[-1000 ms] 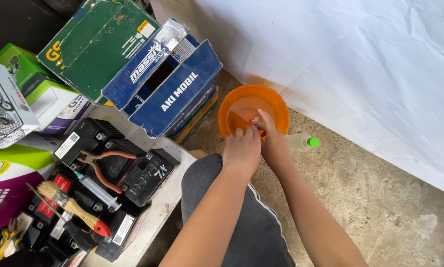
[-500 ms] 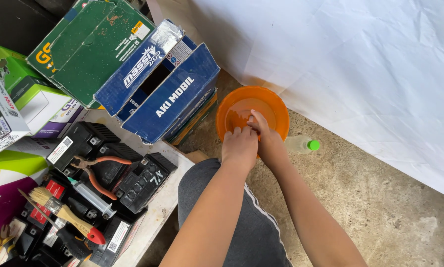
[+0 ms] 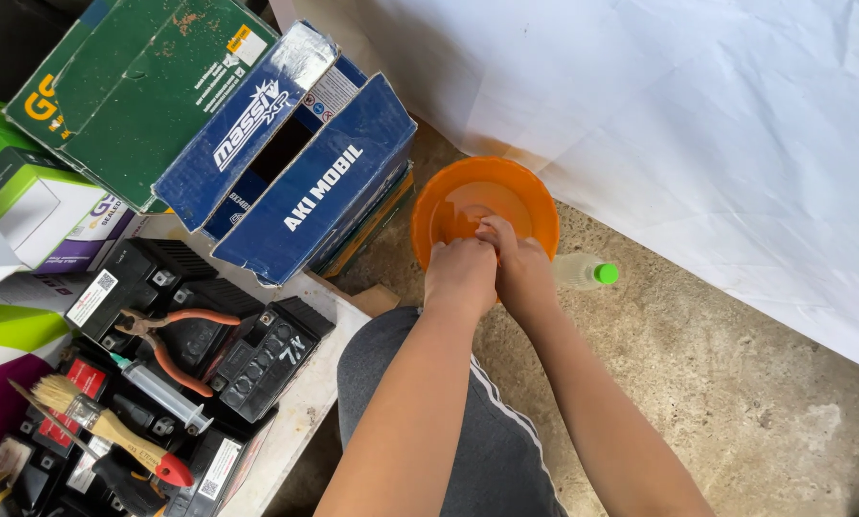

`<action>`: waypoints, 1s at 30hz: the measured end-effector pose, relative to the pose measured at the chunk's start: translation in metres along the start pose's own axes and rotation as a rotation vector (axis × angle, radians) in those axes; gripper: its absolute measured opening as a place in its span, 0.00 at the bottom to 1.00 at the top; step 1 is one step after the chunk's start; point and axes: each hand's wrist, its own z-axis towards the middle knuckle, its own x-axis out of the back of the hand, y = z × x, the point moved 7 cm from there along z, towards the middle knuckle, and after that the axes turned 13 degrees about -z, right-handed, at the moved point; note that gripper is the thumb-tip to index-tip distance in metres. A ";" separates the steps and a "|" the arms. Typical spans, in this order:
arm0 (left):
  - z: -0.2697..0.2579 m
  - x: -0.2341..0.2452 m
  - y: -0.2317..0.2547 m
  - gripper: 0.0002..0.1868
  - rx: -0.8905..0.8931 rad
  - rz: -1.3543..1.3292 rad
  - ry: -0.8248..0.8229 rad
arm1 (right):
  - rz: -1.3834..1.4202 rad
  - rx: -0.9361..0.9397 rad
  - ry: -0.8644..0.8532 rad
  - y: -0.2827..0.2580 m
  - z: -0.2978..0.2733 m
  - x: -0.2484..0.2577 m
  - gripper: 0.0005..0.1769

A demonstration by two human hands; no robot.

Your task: Filling a motorcycle battery with electrolyte liquid using a plastic syringe

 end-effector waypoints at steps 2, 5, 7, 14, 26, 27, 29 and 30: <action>0.002 -0.003 -0.002 0.19 -0.007 -0.007 0.016 | -0.024 -0.008 0.015 -0.002 0.002 0.005 0.35; 0.006 -0.007 -0.004 0.18 -0.015 -0.028 0.033 | -0.104 -0.021 0.031 -0.003 0.003 0.010 0.35; 0.004 -0.004 -0.003 0.17 -0.014 -0.041 0.037 | -0.158 -0.026 0.032 -0.005 0.005 0.015 0.36; -0.012 0.009 0.006 0.18 -0.015 -0.035 0.003 | -0.137 -0.047 0.083 -0.006 0.009 0.022 0.30; -0.028 0.015 0.007 0.25 -0.013 -0.067 -0.039 | -0.117 -0.074 0.102 0.001 0.002 0.001 0.16; -0.031 0.014 0.007 0.25 -0.010 -0.069 -0.042 | -0.115 -0.079 0.101 0.001 0.002 0.002 0.15; -0.034 0.017 0.007 0.25 -0.014 -0.079 -0.040 | -0.105 -0.088 0.087 0.004 0.000 -0.004 0.16; -0.036 0.018 0.007 0.25 -0.018 -0.091 -0.039 | -0.095 -0.096 0.071 0.005 -0.001 -0.008 0.16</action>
